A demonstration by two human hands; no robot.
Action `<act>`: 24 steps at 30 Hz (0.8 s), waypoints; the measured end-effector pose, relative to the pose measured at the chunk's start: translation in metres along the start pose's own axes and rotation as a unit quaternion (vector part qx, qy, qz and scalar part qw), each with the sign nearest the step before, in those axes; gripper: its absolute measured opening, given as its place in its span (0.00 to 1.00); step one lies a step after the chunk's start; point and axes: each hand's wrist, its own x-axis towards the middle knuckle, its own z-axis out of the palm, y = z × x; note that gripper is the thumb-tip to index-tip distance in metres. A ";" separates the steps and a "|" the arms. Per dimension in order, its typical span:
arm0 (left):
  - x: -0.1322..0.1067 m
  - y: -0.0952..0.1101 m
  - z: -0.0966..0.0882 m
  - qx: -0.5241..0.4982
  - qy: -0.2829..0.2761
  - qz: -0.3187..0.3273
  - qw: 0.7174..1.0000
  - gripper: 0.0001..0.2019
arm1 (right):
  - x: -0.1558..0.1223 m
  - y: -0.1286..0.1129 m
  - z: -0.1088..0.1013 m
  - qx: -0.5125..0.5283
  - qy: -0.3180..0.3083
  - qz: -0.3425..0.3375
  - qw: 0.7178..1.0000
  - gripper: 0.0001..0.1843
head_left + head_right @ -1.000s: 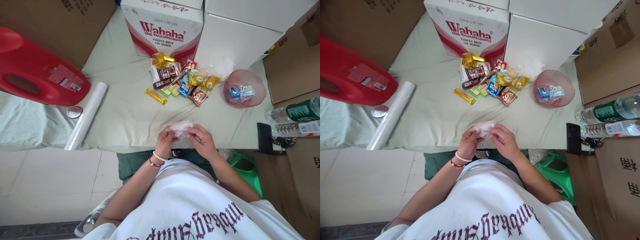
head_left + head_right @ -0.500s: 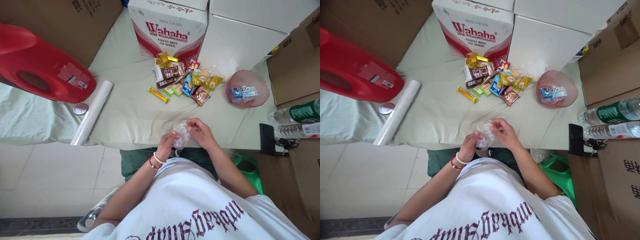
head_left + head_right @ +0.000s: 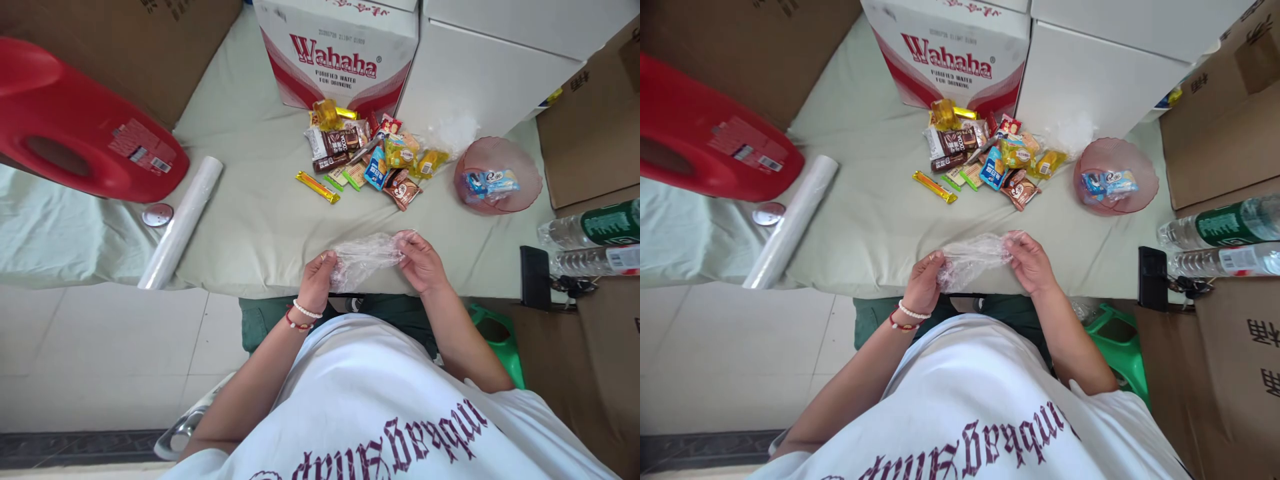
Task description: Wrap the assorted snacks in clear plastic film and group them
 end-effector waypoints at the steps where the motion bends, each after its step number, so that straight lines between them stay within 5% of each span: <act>1: 0.001 0.000 -0.001 0.009 0.003 0.001 1.000 0.28 | 0.001 -0.003 -0.002 0.013 0.004 -0.008 1.000 0.20; 5: 0.001 0.002 -0.003 0.017 0.012 0.004 1.000 0.30 | 0.010 -0.006 -0.011 0.018 0.013 -0.032 0.999 0.19; 10: -0.003 -0.001 -0.002 0.095 0.065 0.107 0.988 0.30 | 0.006 0.008 -0.001 -0.096 0.151 -0.113 0.977 0.17; 14: -0.009 -0.006 0.001 0.229 0.047 0.225 0.946 0.31 | -0.013 0.029 0.035 -0.135 -0.027 0.019 0.990 0.22; 17: -0.012 -0.009 0.003 0.262 0.010 0.259 0.929 0.31 | -0.011 0.045 0.056 -0.156 -0.061 0.019 0.986 0.23; 20: -0.009 -0.010 -0.001 0.220 0.058 0.216 0.950 0.31 | 0.000 0.050 0.059 -0.124 -0.041 0.017 0.991 0.20; 24: 0.008 -0.007 -0.015 0.051 0.148 0.040 0.987 0.30 | 0.004 0.041 0.048 -0.026 -0.023 0.051 0.998 0.20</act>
